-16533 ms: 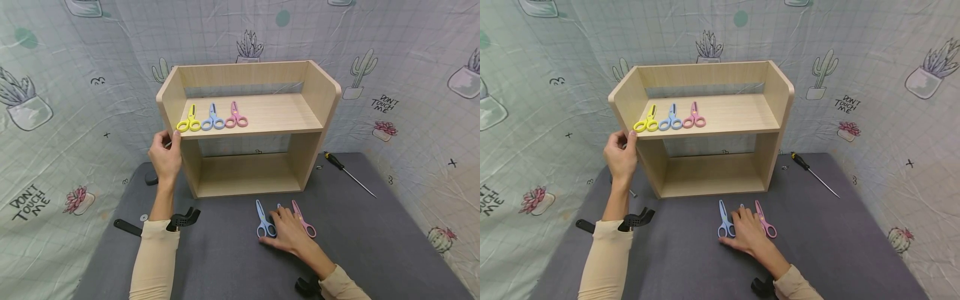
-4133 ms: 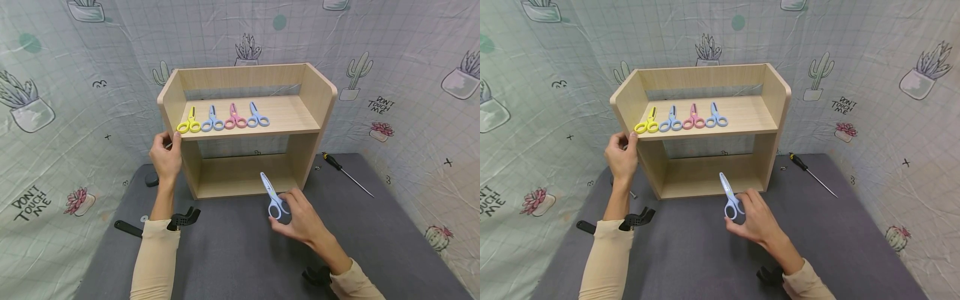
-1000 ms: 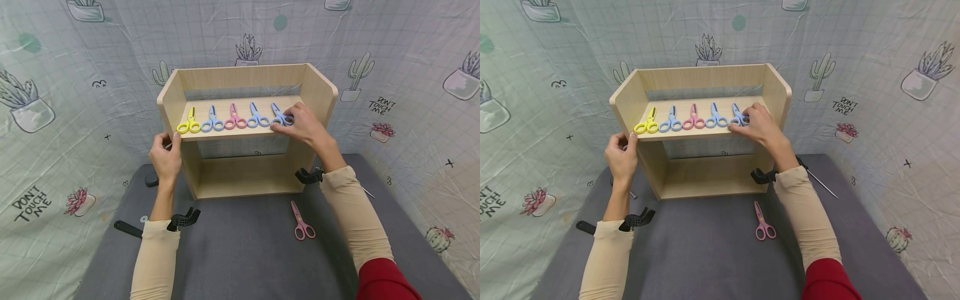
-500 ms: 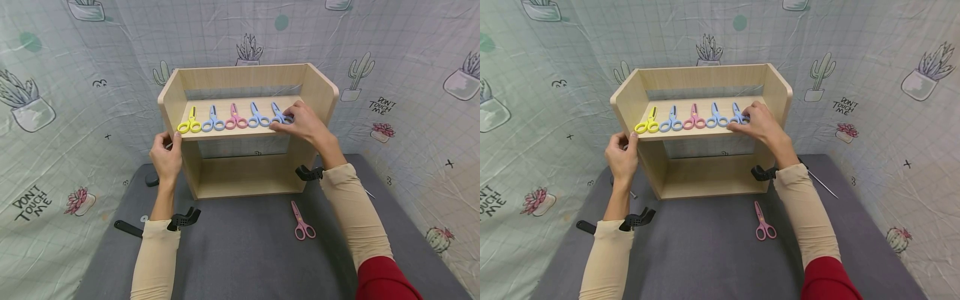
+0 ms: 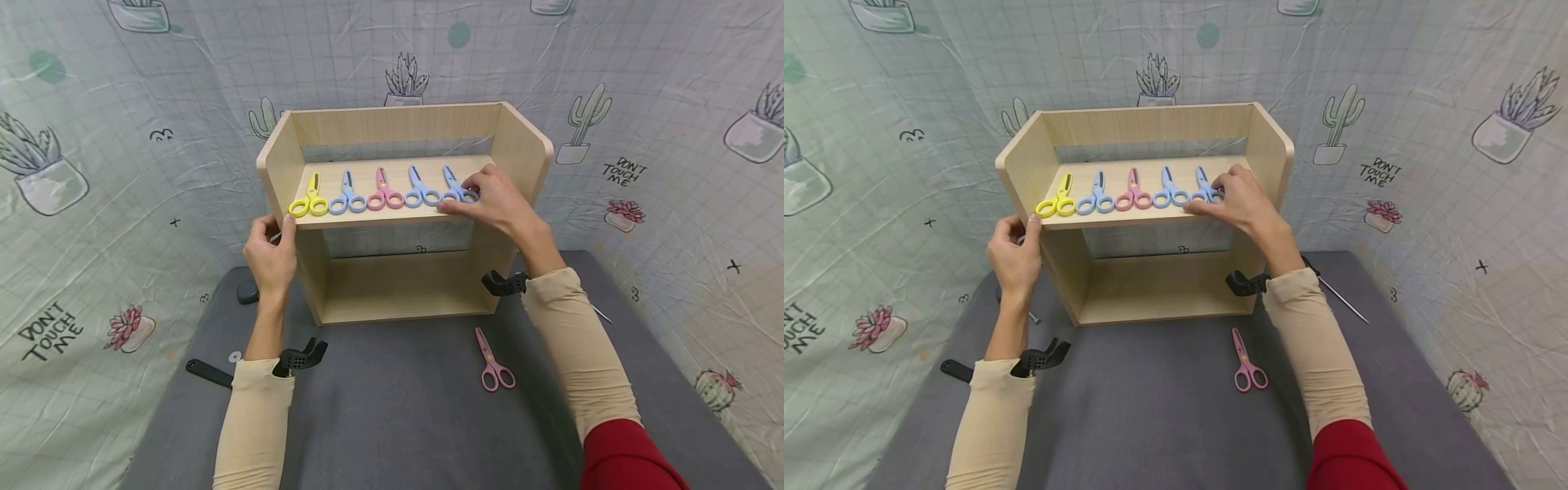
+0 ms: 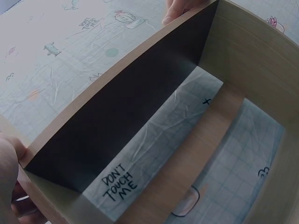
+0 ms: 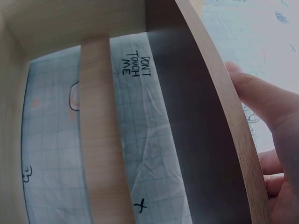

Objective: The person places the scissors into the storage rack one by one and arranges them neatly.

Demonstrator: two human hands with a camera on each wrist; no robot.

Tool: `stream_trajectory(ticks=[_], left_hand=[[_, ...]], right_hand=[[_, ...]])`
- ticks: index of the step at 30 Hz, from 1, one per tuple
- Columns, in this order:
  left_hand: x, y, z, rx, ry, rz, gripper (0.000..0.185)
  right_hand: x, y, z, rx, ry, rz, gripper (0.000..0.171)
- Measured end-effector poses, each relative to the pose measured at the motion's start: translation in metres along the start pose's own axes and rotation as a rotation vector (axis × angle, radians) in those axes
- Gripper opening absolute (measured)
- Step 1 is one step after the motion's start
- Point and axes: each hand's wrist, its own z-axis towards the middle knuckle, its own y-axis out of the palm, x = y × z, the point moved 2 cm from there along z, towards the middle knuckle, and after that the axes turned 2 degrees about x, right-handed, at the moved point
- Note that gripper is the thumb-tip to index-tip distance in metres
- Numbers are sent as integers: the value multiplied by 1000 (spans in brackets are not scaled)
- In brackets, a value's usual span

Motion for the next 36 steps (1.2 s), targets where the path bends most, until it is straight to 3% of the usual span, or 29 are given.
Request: stream_trajectory(ticks=[14, 24, 36], left_hand=[[2, 0, -1, -3, 0, -1, 37], [1, 2, 0, -4, -5, 4, 36], [1, 0, 0, -5, -13, 13, 38]], right_hand=[[-3, -8, -19, 84, -6, 7, 80], [-6, -16, -49, 199, -115, -44, 76], [1, -6, -91, 358, -270, -112, 88]])
